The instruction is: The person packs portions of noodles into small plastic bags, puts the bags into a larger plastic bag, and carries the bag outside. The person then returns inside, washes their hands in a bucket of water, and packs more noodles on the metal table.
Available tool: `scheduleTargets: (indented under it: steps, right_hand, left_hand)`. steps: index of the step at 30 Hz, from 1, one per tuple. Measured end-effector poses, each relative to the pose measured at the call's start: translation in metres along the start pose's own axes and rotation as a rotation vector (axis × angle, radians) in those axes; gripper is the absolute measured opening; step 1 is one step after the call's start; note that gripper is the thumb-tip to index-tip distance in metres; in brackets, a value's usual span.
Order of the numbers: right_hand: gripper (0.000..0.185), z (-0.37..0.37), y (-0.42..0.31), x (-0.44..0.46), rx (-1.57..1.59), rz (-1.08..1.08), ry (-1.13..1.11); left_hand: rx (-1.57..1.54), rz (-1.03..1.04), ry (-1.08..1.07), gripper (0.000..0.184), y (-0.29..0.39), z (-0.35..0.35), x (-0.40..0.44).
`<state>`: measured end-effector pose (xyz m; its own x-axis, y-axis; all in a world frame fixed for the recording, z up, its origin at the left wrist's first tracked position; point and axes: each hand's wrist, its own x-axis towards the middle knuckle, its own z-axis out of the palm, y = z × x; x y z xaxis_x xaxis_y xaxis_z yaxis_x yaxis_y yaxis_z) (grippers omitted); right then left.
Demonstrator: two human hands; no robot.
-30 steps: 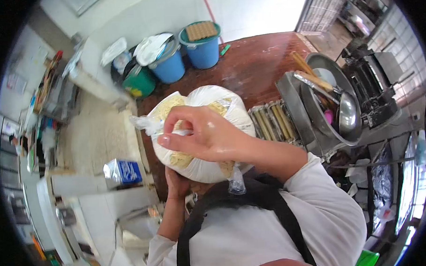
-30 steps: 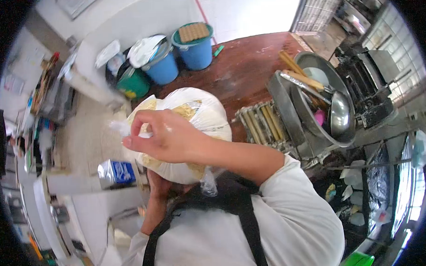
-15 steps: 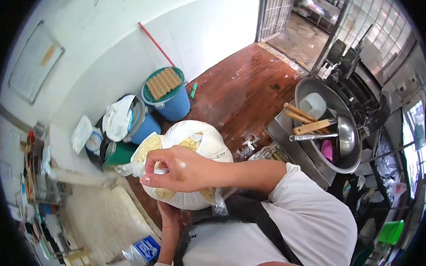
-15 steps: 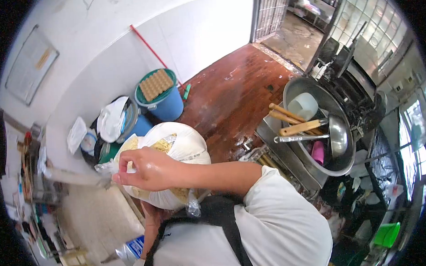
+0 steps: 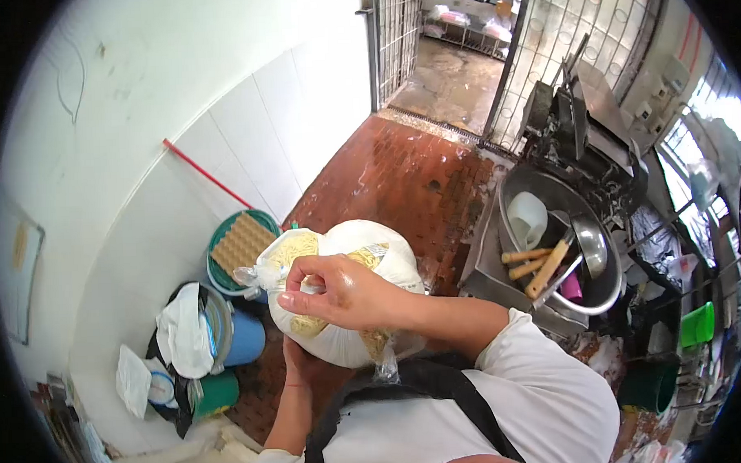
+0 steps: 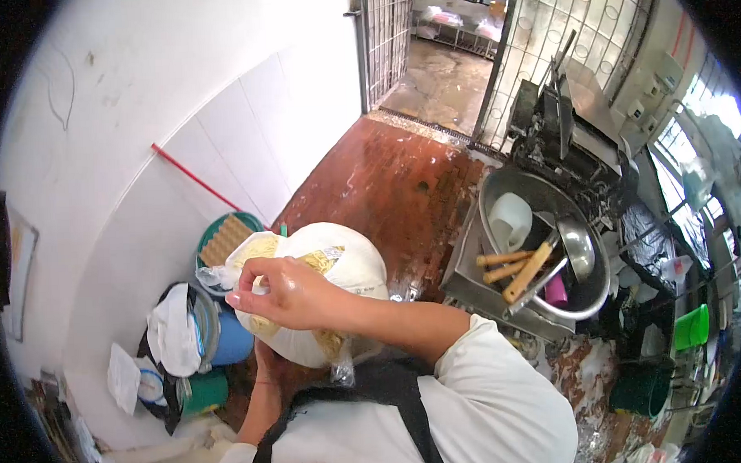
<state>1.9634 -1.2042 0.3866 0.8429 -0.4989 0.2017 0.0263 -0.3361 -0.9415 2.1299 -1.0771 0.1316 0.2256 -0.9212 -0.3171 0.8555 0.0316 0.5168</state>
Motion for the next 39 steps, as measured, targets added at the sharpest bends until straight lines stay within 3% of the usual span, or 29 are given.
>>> scheduleTargets:
  steps: [5,9,14,17,21,26,31,34,36,39]
  right_hand:
    - [0.032,-0.062,0.036,0.073,0.012,0.002,0.016]
    - [0.036,-0.117,0.061,0.135,0.007,0.066,0.087]
    - [0.038,-0.178,0.102,0.208,-0.035,0.072,0.063]
    - [0.038,-0.212,0.13,0.265,-0.117,0.069,0.092]
    - [0.038,-0.271,0.159,0.333,-0.193,0.155,0.203]
    - [0.037,-0.362,0.206,0.4,-0.179,0.339,0.35]
    - [0.037,-0.459,0.243,0.463,-0.253,0.306,0.387]
    - [0.038,-0.521,0.273,0.49,-0.258,0.253,0.351]
    - [0.04,-0.573,0.293,0.512,-0.229,0.203,0.315]
    - [0.04,-0.646,0.32,0.549,-0.269,0.239,0.373]
  left_hand:
    - [-0.069,-0.137,-0.121,0.055,0.043,0.121,0.072]
    - [-0.048,-0.092,-0.046,0.059,0.051,0.095,0.16]
    - [-0.179,-0.215,-0.095,0.059,0.085,0.153,0.257]
    - [-0.104,-0.154,-0.094,0.054,0.098,0.15,0.341]
    - [0.162,-0.116,-0.053,0.064,0.106,0.119,0.456]
    - [0.124,-0.168,-0.14,0.066,0.111,0.165,0.593]
    - [0.162,-0.185,-0.183,0.064,0.102,0.215,0.729]
    - [-0.037,-0.428,-0.252,0.06,0.096,0.268,0.792]
    - [-0.043,-0.388,-0.28,0.06,0.09,0.305,0.841]
    - [0.156,-0.239,-0.201,0.061,0.068,0.285,0.927]
